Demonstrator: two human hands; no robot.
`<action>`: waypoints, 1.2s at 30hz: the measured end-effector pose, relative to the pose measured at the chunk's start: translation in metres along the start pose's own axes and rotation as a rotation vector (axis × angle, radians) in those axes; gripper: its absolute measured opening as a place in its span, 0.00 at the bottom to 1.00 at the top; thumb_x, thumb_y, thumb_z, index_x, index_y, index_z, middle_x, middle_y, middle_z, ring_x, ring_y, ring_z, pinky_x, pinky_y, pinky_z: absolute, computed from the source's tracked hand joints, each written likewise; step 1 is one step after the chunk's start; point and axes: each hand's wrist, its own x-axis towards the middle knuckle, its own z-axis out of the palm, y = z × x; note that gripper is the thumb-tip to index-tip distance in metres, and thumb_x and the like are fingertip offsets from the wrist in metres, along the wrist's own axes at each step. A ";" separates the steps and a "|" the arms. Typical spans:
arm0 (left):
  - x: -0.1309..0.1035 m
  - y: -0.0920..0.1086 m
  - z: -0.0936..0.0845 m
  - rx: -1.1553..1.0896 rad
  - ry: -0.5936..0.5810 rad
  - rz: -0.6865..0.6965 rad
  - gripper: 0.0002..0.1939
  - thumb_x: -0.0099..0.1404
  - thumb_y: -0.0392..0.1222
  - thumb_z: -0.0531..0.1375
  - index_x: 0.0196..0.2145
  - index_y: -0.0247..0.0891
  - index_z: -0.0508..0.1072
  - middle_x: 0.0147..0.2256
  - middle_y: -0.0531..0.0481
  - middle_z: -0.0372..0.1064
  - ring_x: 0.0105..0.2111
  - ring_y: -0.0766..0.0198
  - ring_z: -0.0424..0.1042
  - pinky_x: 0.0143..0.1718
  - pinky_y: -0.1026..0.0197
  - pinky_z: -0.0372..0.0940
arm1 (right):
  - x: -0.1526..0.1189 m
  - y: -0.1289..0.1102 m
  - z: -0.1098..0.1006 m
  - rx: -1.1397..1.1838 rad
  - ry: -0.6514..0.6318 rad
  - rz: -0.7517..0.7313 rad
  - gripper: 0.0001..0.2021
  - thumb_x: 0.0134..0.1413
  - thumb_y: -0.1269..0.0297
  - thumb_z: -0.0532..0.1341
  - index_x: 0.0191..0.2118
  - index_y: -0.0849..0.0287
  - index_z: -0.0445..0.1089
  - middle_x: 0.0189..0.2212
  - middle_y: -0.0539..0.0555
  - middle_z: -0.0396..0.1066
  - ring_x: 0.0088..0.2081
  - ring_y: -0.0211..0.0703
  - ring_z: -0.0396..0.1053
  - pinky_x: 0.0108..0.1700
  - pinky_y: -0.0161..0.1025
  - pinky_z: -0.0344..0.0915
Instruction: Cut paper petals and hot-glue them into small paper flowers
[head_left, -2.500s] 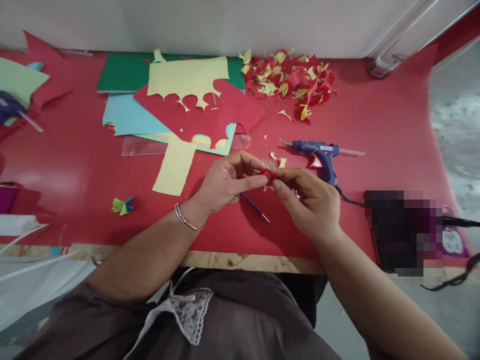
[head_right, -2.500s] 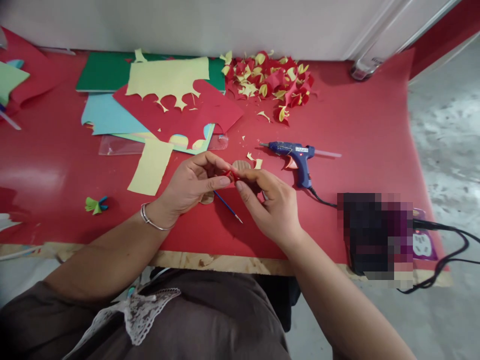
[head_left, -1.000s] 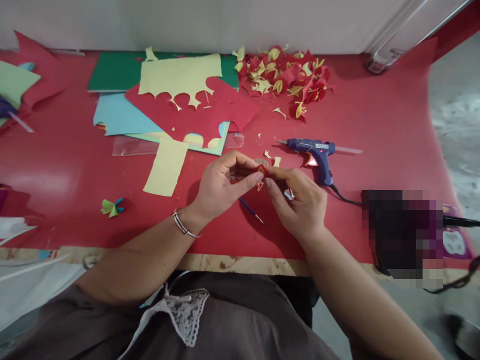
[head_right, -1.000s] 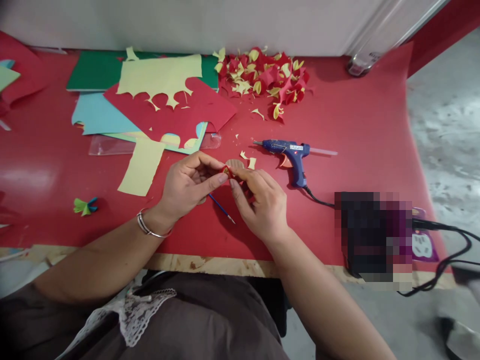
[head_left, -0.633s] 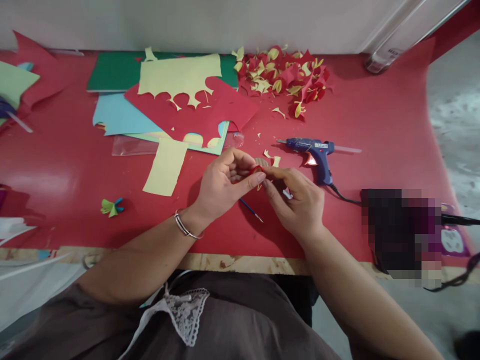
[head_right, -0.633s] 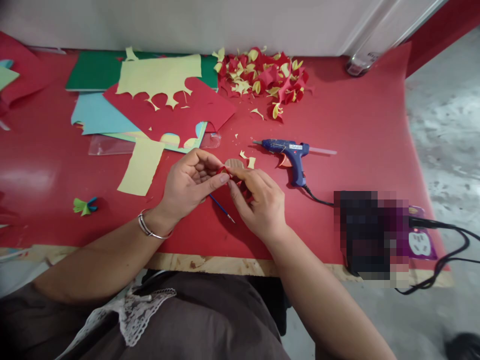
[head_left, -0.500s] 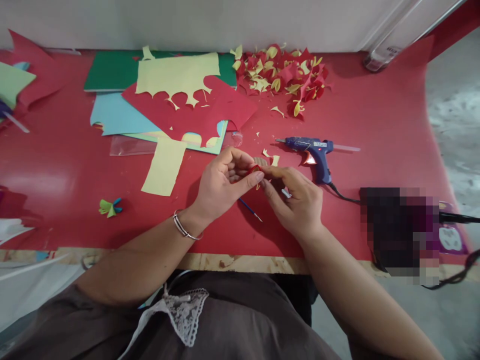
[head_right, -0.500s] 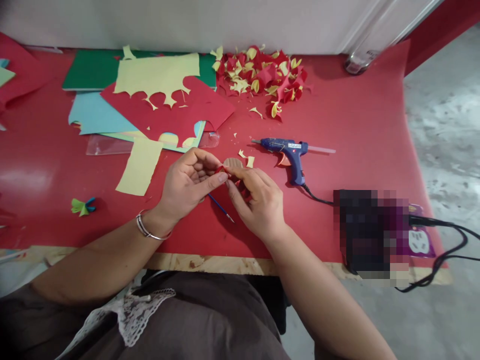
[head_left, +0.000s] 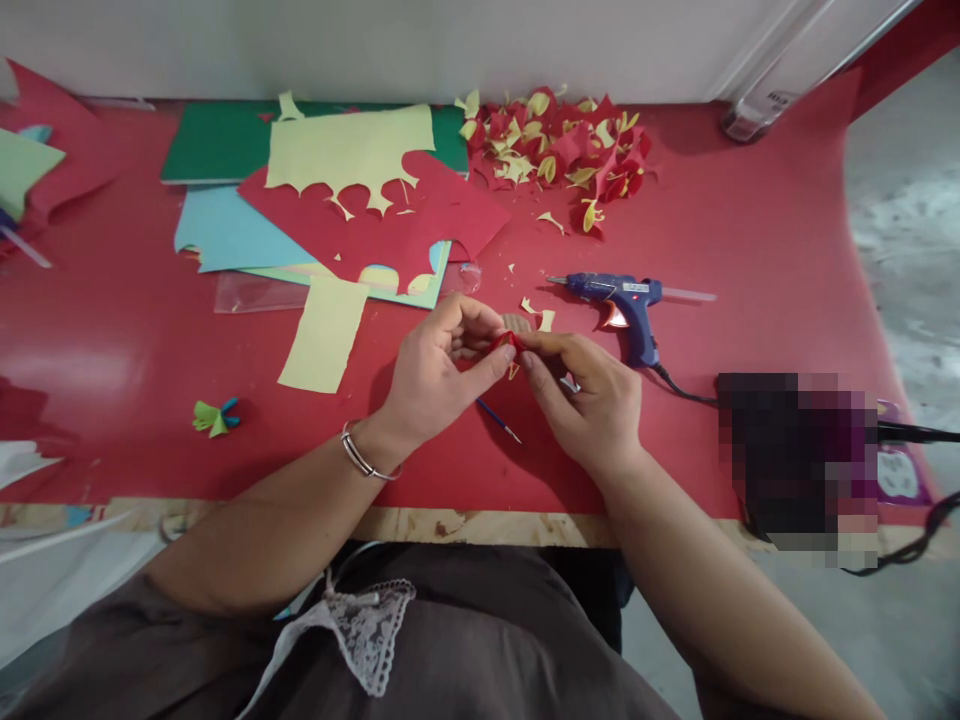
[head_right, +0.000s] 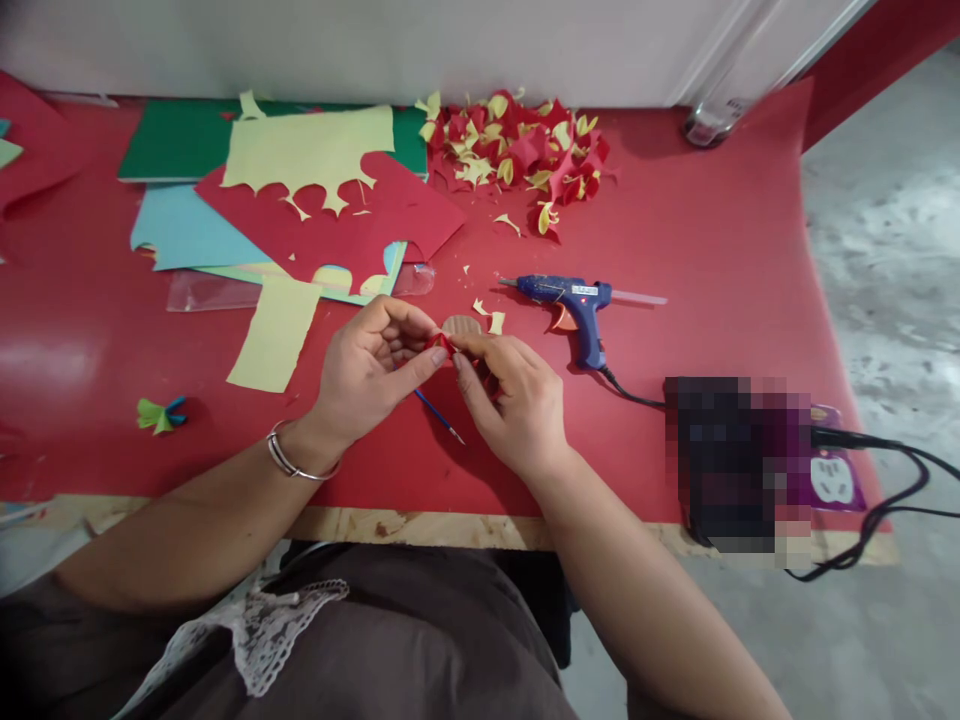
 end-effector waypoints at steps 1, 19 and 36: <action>0.000 0.000 0.000 0.007 -0.001 0.003 0.13 0.65 0.43 0.72 0.40 0.40 0.72 0.37 0.50 0.78 0.36 0.67 0.78 0.41 0.65 0.75 | 0.000 0.000 0.000 -0.001 0.003 -0.010 0.08 0.69 0.65 0.63 0.47 0.54 0.81 0.38 0.54 0.85 0.37 0.44 0.82 0.40 0.40 0.77; 0.002 0.005 -0.016 -0.137 -0.183 -0.090 0.11 0.66 0.40 0.72 0.44 0.36 0.78 0.45 0.44 0.82 0.43 0.63 0.83 0.48 0.62 0.78 | -0.001 0.005 -0.002 -0.053 0.007 -0.003 0.07 0.67 0.66 0.63 0.43 0.55 0.80 0.35 0.53 0.84 0.33 0.43 0.80 0.37 0.39 0.75; 0.006 0.014 -0.018 -0.104 -0.155 -0.382 0.07 0.59 0.37 0.69 0.37 0.35 0.80 0.29 0.49 0.77 0.21 0.72 0.65 0.18 0.67 0.55 | -0.003 0.006 -0.001 -0.033 -0.051 -0.020 0.06 0.68 0.67 0.64 0.44 0.56 0.80 0.34 0.53 0.83 0.32 0.41 0.78 0.36 0.38 0.73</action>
